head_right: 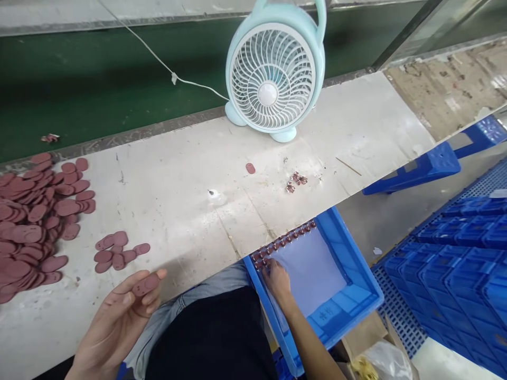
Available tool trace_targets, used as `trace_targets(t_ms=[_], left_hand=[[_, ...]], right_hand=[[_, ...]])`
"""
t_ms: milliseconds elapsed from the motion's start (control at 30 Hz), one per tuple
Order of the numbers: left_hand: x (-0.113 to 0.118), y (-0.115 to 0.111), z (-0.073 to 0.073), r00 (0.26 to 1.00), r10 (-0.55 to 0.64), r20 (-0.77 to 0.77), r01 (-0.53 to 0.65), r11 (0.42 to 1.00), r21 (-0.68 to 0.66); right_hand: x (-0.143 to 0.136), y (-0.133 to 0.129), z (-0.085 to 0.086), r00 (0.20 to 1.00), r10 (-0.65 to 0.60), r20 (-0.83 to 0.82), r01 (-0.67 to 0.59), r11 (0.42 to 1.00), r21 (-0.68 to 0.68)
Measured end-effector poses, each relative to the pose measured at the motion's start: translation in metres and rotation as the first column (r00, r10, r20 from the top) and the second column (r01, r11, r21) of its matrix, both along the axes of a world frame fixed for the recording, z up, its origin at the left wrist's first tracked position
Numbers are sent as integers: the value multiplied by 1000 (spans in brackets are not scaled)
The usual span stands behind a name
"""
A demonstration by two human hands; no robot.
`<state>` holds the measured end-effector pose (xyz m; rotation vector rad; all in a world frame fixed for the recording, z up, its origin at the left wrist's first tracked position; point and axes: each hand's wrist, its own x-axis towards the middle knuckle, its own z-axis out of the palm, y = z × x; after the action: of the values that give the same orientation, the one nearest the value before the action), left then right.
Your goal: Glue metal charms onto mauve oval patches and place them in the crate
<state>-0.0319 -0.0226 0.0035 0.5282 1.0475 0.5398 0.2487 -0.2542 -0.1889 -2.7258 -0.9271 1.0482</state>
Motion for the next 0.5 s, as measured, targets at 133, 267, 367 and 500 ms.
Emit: trace_targets(t_ms=[133,267,367,500], left_hand=[[-1,2,-2,1000,14,-24,-14,1000,-7],[0,3,-1,998,34,-56,-35,999,-12],[2,4,1,996,56,-70,-56,998,-7],[1,5,1,995,63,-77,-64,998,0]], right_hand=[[2,-2,-4,1000,-2,-7,2,1000,4],[2,-2,-5,1000,-8,-5,8,1000,-2],[2,-2,-4,1000,-10,-1,10,1000,0],[1,-1,-3,1000,-11,2,11,1000,5]])
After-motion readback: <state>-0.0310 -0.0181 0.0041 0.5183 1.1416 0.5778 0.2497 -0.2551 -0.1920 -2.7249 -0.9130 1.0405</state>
